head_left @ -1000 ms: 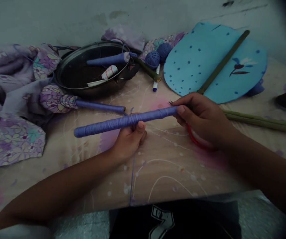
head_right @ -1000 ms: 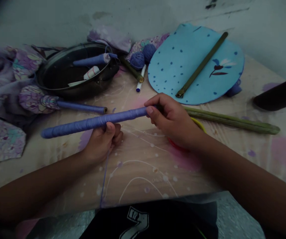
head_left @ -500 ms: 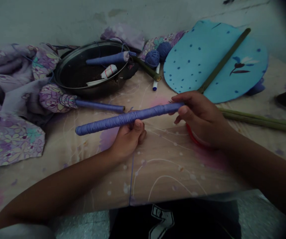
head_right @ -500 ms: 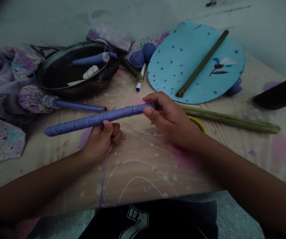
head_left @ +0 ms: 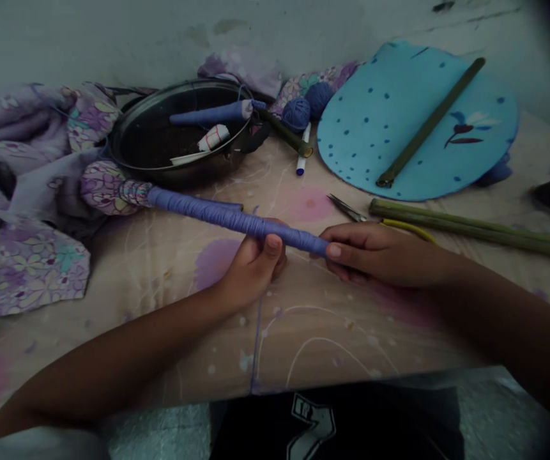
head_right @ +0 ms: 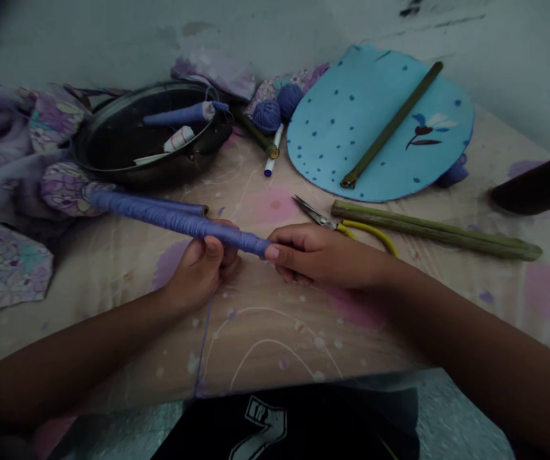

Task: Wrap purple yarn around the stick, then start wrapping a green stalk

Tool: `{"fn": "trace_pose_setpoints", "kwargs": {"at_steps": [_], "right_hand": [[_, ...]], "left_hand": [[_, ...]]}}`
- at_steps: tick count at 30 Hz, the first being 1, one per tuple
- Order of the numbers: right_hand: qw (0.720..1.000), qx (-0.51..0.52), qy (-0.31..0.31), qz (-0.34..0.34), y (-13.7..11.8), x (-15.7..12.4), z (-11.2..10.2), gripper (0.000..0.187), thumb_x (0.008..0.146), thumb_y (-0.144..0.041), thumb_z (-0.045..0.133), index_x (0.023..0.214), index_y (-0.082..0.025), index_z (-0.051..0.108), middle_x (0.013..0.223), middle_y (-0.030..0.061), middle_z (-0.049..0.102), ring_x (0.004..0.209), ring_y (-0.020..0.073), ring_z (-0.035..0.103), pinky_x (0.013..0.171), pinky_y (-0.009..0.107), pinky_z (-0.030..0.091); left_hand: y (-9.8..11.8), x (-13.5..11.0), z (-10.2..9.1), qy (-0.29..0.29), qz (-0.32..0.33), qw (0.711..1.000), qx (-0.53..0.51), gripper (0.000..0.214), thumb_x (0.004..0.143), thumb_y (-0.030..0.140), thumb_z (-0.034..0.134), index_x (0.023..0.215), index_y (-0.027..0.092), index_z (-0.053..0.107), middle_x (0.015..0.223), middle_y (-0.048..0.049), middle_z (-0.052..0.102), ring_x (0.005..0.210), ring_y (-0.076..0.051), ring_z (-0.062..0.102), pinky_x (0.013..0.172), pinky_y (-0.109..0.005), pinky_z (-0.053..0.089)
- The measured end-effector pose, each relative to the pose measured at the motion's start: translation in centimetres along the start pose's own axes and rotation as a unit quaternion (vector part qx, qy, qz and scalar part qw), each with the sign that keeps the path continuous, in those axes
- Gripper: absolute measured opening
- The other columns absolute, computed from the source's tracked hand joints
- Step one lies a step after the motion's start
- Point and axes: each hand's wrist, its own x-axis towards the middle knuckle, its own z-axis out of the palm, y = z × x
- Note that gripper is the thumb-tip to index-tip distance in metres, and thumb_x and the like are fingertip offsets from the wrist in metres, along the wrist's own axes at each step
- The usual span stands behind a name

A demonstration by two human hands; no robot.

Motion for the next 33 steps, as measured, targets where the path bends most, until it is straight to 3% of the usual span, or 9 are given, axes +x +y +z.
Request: {"fn": "trace_pose_setpoints", "kwargs": {"at_steps": [4, 7, 12, 16, 19, 23, 26, 29, 33], "right_hand": [[0.996, -0.027, 0.086, -0.022, 0.2, 0.0, -0.1, 0.024, 0.085, -0.044, 0.051, 0.082, -0.02, 0.054, 0.058, -0.0048, 0.05, 0.044, 0.0058, 0.041, 0.04, 0.02, 0.03], [0.978, -0.121, 0.163, -0.058, 0.2, 0.1, -0.2, 0.02, 0.083, -0.04, 0.054, 0.086, -0.021, 0.056, 0.06, -0.0038, 0.05, 0.047, 0.0076, 0.043, 0.043, 0.021, 0.033], [0.893, -0.303, 0.279, -0.181, 0.7, 0.5, 0.3, 0.011, 0.077, -0.026, 0.059, 0.084, -0.019, 0.054, 0.068, 0.0, 0.055, 0.054, 0.0119, 0.049, 0.05, 0.026, 0.039], [0.817, -0.399, 0.326, -0.261, 1.4, 0.6, 0.8, 0.005, 0.079, -0.02, 0.057, 0.079, -0.019, 0.052, 0.079, 0.0052, 0.06, 0.073, 0.0183, 0.059, 0.061, 0.03, 0.045], [0.795, -0.418, 0.339, -0.278, 1.5, 0.6, 0.9, 0.003, 0.081, -0.02, 0.055, 0.082, -0.02, 0.053, 0.083, 0.0065, 0.061, 0.079, 0.0195, 0.06, 0.065, 0.031, 0.046], [0.841, -0.362, 0.315, -0.251, 0.8, 0.5, 0.4, 0.019, 0.08, -0.034, 0.058, 0.09, -0.018, 0.055, 0.082, 0.0058, 0.062, 0.072, 0.0178, 0.059, 0.061, 0.03, 0.045], [0.895, -0.29, 0.294, -0.166, 0.5, 0.4, 0.1, 0.031, 0.089, -0.044, 0.043, 0.093, -0.016, 0.057, 0.073, 0.0035, 0.062, 0.06, 0.0137, 0.055, 0.054, 0.027, 0.041], [0.941, -0.227, 0.24, -0.071, 0.4, 0.2, -0.1, 0.046, 0.094, -0.047, 0.028, 0.076, -0.018, 0.057, 0.057, 0.0003, 0.056, 0.049, 0.0105, 0.051, 0.05, 0.025, 0.039], [0.945, -0.231, 0.224, -0.058, 0.0, 0.2, 0.1, 0.045, 0.091, -0.048, 0.035, 0.059, -0.019, 0.048, 0.049, -0.0018, 0.046, 0.042, 0.0086, 0.042, 0.044, 0.024, 0.033]], "left_hand": [[0.3, -0.1, -0.1, -0.03, -0.018, 0.997, 0.061, 0.047, 0.081, 0.063, 0.039, 0.066, 0.018, 0.038, 0.049, 0.0082, 0.026, 0.04, -0.004, 0.023, 0.037, -0.02, 0.017], [0.7, -0.1, 0.0, -0.038, -0.038, 0.995, 0.087, 0.054, 0.08, 0.066, 0.034, 0.054, 0.019, 0.03, 0.047, 0.0083, 0.019, 0.039, -0.004, 0.021, 0.037, -0.021, 0.015], [0.9, 0.1, 0.3, -0.002, -0.05, 0.997, 0.06, 0.055, 0.078, 0.068, 0.036, 0.053, 0.02, 0.028, 0.047, 0.0083, 0.017, 0.038, -0.004, 0.021, 0.036, -0.021, 0.015], [0.7, 0.0, 0.3, 0.007, -0.044, 0.997, 0.059, 0.056, 0.079, 0.068, 0.035, 0.053, 0.019, 0.029, 0.047, 0.0078, 0.019, 0.039, -0.004, 0.022, 0.036, -0.02, 0.015], [0.6, -0.2, 0.3, 0.008, -0.039, 0.997, 0.061, 0.055, 0.079, 0.067, 0.037, 0.053, 0.019, 0.029, 0.048, 0.0075, 0.021, 0.039, -0.004, 0.022, 0.037, -0.02, 0.016], [0.8, -0.3, 0.5, 0.024, -0.038, 0.998, 0.042, 0.053, 0.08, 0.065, 0.039, 0.055, 0.019, 0.028, 0.049, 0.008, 0.019, 0.038, -0.004, 0.021, 0.036, -0.02, 0.016], [0.9, -0.4, 0.5, 0.017, -0.042, 0.998, 0.047, 0.053, 0.081, 0.064, 0.037, 0.055, 0.019, 0.028, 0.048, 0.008, 0.019, 0.038, -0.004, 0.022, 0.036, -0.02, 0.015], [0.7, -0.4, 0.4, 0.014, -0.041, 0.998, 0.05, 0.053, 0.082, 0.063, 0.037, 0.055, 0.019, 0.029, 0.049, 0.0077, 0.02, 0.039, -0.004, 0.022, 0.036, -0.02, 0.015], [0.4, -0.3, 0.2, 0.018, -0.033, 0.998, 0.042, 0.049, 0.081, 0.063, 0.04, 0.06, 0.019, 0.032, 0.051, 0.008, 0.023, 0.04, -0.004, 0.021, 0.037, -0.02, 0.016]]}}
